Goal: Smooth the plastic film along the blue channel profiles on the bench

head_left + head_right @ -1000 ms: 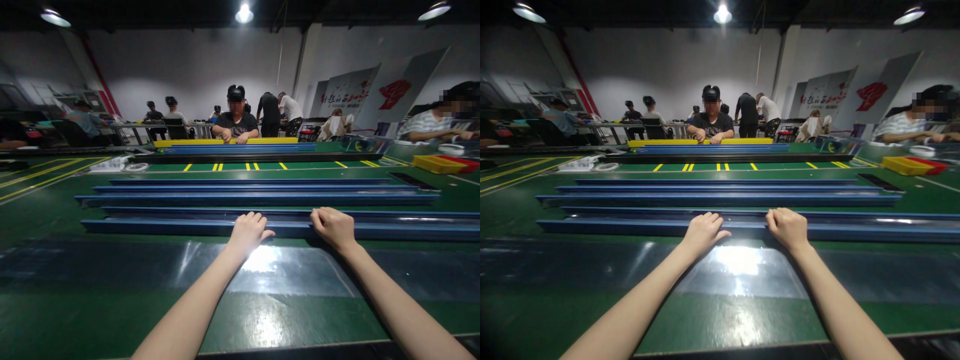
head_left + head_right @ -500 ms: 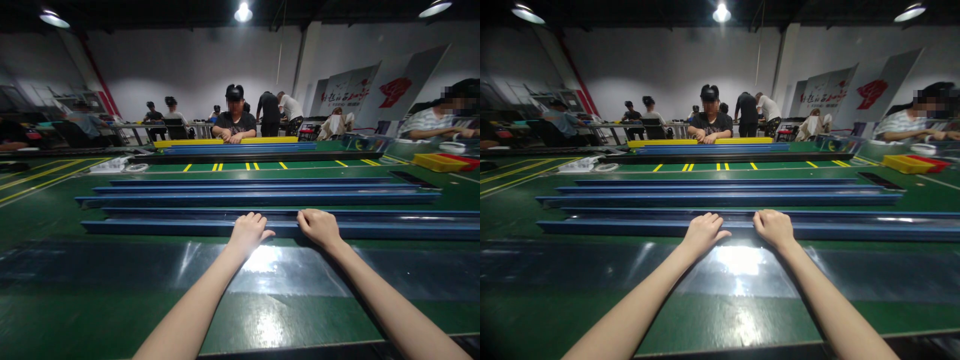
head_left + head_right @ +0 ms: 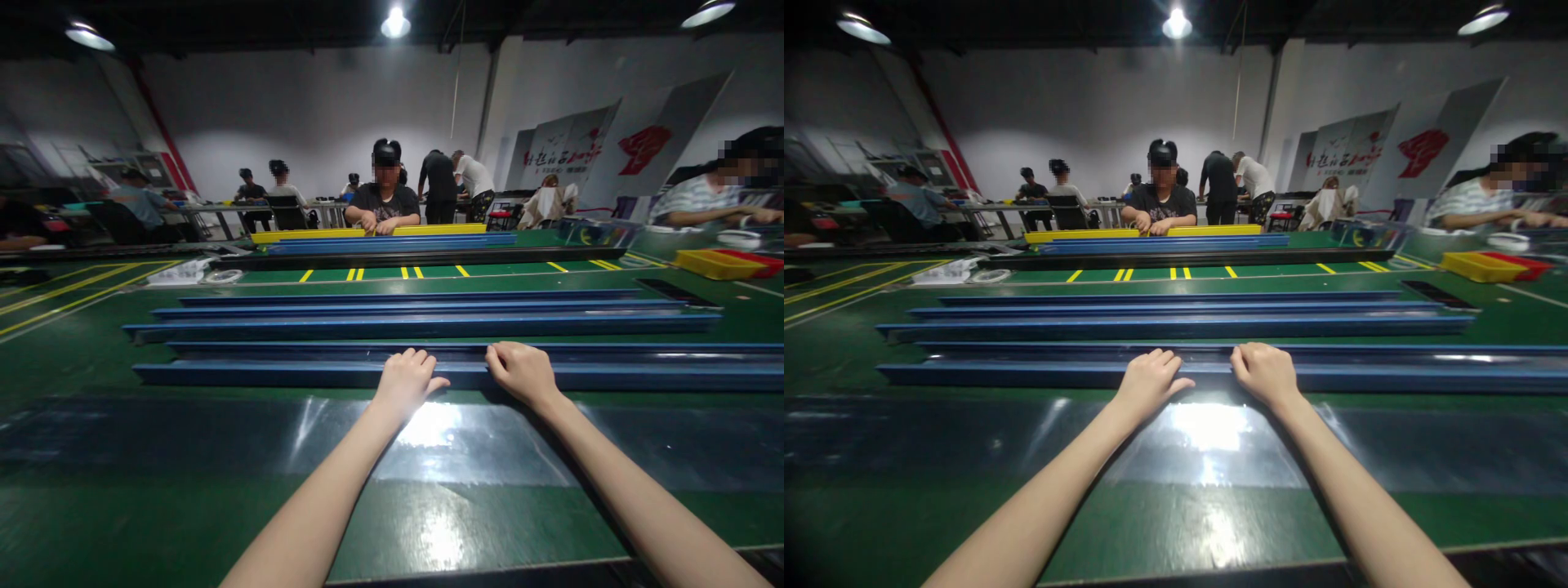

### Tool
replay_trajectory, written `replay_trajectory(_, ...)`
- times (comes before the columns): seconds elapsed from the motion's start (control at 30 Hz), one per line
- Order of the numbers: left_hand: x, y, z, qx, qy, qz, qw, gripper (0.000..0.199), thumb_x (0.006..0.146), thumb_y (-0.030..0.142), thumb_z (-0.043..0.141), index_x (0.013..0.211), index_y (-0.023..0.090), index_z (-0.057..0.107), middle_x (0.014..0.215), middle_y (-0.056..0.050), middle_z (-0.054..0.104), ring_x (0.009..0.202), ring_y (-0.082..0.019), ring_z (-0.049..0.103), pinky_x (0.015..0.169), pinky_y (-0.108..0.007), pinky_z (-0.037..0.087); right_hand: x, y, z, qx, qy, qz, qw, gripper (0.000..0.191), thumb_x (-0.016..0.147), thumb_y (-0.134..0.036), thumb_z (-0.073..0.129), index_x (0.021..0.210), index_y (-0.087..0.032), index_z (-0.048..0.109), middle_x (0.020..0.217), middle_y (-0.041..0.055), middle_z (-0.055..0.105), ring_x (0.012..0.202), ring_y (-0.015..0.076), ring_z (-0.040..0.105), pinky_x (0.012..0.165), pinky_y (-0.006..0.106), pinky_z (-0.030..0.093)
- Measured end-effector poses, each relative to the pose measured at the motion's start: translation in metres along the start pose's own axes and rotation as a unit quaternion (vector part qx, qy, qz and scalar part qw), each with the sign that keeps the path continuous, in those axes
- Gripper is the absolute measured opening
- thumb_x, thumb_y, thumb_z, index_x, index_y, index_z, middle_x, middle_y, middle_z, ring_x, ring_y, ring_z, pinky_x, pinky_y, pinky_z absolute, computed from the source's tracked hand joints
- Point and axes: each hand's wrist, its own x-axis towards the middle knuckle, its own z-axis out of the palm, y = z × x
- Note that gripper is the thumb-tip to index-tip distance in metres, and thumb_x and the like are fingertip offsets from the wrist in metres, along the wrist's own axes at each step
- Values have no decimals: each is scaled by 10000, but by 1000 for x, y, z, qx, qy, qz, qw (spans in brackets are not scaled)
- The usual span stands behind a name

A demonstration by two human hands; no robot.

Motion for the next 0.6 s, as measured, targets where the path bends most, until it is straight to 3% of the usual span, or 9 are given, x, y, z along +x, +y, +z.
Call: replay_trajectory(0.6,0,0,2,-3,9,1,1000,325,751,484,511,759,160,533,764,-37,574,751,-182,522,588,-273,367,0,1,1,0,8,-10,1000,403,816,-318,307,539,-169,558,617,40,625,552,116,527,480,236,200)
